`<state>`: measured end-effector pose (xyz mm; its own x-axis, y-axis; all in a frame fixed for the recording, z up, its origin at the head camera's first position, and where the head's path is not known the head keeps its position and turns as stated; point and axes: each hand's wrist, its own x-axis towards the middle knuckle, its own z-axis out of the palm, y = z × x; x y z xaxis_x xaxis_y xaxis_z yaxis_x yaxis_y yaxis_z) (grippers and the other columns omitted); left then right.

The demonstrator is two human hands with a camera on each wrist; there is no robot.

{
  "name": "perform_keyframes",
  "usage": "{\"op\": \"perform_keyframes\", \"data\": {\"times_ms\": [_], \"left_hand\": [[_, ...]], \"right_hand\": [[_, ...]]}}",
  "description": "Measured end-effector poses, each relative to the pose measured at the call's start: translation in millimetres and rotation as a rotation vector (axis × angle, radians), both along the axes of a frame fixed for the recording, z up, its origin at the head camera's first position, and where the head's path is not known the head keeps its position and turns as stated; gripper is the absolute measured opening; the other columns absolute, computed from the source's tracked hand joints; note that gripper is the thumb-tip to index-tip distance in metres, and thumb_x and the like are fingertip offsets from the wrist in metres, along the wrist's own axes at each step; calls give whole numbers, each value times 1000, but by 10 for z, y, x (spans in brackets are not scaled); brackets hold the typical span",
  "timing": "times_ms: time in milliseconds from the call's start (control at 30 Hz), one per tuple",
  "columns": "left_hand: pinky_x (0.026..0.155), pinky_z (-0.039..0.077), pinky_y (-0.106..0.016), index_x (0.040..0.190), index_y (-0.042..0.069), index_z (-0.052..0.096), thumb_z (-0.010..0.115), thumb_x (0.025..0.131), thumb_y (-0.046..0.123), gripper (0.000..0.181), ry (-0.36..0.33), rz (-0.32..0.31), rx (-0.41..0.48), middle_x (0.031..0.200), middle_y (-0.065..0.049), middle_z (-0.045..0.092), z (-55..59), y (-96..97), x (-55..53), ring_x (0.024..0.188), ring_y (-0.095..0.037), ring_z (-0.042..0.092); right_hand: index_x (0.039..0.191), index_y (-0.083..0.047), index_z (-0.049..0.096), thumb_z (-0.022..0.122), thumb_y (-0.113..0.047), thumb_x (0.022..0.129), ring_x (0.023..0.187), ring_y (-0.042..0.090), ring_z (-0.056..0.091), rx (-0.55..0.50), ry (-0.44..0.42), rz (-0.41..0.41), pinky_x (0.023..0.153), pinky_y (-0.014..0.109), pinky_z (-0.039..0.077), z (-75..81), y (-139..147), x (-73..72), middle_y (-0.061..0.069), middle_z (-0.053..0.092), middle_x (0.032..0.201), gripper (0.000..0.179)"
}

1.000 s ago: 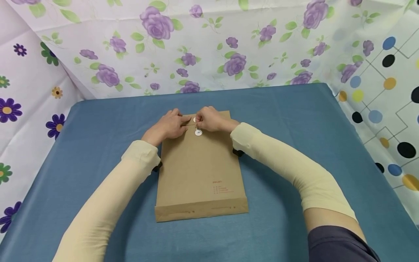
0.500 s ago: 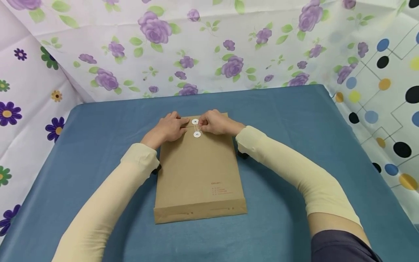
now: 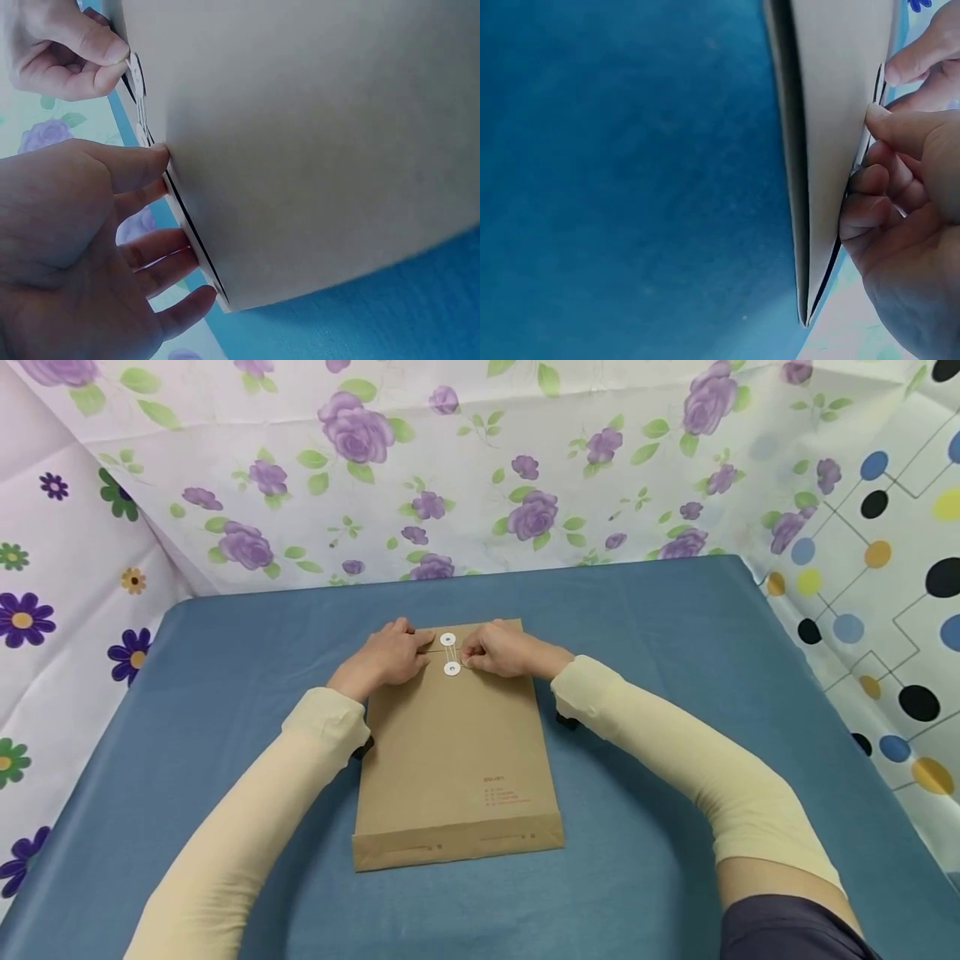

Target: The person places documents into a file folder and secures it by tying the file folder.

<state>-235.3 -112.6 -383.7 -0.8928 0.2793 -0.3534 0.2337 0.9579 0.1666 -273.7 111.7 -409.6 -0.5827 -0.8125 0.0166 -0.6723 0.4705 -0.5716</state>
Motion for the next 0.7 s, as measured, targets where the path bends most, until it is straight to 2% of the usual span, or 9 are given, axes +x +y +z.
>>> {"op": "perform_keyframes", "data": {"times_ms": [67,167,400,567,700], "left_hand": [[114,30,-53,163,21,31,46,110,31,56,1,-1,-4,152,-20,35,3,12,2,141,-37,34],[114,30,-54,163,21,31,47,110,31,56,3,2,-13,153,-20,35,4,27,8,141,-37,35],[116,28,-55,164,21,30,46,111,31,57,-5,7,-16,153,-20,35,-8,38,10,142,-37,33],[116,28,-55,164,20,30,45,111,31,57,-4,5,-22,152,-20,35,-12,45,6,141,-37,34],[116,28,-55,164,20,31,46,111,31,56,-6,11,-25,152,-20,34,-11,49,9,141,-37,33]], "right_hand": [[88,-9,72,63,-8,102,61,13,45,-10,-12,-3,64,32,39,-5,13,29,-2,58,71,17],[88,-9,73,65,-6,100,62,12,47,-31,-1,-3,63,29,39,-21,17,70,-2,60,72,15],[86,-9,75,67,-4,98,61,11,49,-72,-6,5,63,28,40,-33,31,199,-3,63,72,15],[87,-12,75,68,-8,99,62,10,52,-61,-21,0,64,30,43,-37,71,292,-5,67,76,15],[85,-12,73,66,-8,100,61,10,48,-55,-25,-7,67,31,41,-43,79,342,-6,63,74,17]]}}
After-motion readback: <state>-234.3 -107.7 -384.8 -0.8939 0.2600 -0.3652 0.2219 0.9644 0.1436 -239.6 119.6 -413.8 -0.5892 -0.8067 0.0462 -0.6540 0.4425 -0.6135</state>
